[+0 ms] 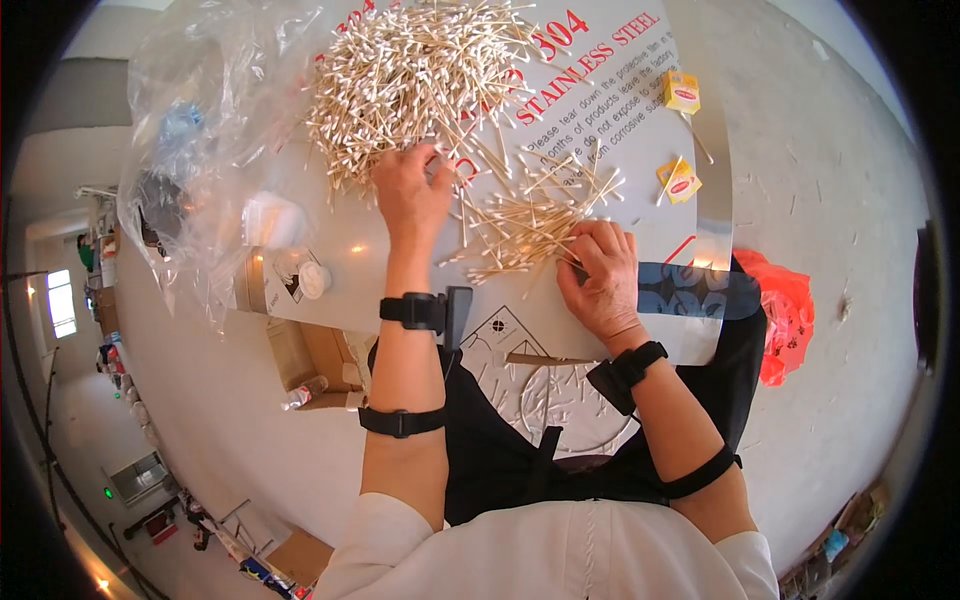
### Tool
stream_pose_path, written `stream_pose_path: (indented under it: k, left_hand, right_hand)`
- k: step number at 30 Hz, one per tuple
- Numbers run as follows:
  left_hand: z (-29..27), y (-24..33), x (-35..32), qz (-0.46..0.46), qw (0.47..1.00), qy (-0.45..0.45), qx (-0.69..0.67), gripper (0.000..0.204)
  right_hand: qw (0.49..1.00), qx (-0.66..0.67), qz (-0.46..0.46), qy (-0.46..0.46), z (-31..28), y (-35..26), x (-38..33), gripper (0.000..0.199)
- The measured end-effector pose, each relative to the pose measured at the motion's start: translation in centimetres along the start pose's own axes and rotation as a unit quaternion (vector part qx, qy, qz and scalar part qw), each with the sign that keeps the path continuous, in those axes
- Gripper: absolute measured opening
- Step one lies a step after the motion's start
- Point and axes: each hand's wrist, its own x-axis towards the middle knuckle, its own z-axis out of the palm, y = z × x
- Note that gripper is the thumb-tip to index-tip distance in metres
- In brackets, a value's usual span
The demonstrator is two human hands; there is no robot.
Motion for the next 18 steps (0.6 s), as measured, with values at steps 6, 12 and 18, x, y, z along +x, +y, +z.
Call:
stream_pose_path:
  k: [6,12,18]
  left_hand:
    - [-0.8,2.3,-3.7,-0.012,0.989,-0.048,-0.139,0.027]
    - [-1.9,-3.3,-4.0,-0.123,0.986,0.018,-0.115,0.031]
    - [-2.0,-4.8,-3.9,-0.211,0.967,0.022,-0.141,0.032]
  right_hand:
    - [1.0,0.002,-0.006,0.007,-0.1,0.3,-0.1,0.017]
    - [1.0,-0.002,-0.008,0.01,0.0,0.1,0.0,0.018]
    - [1.0,-0.007,-0.011,0.004,0.0,0.2,0.0,0.018]
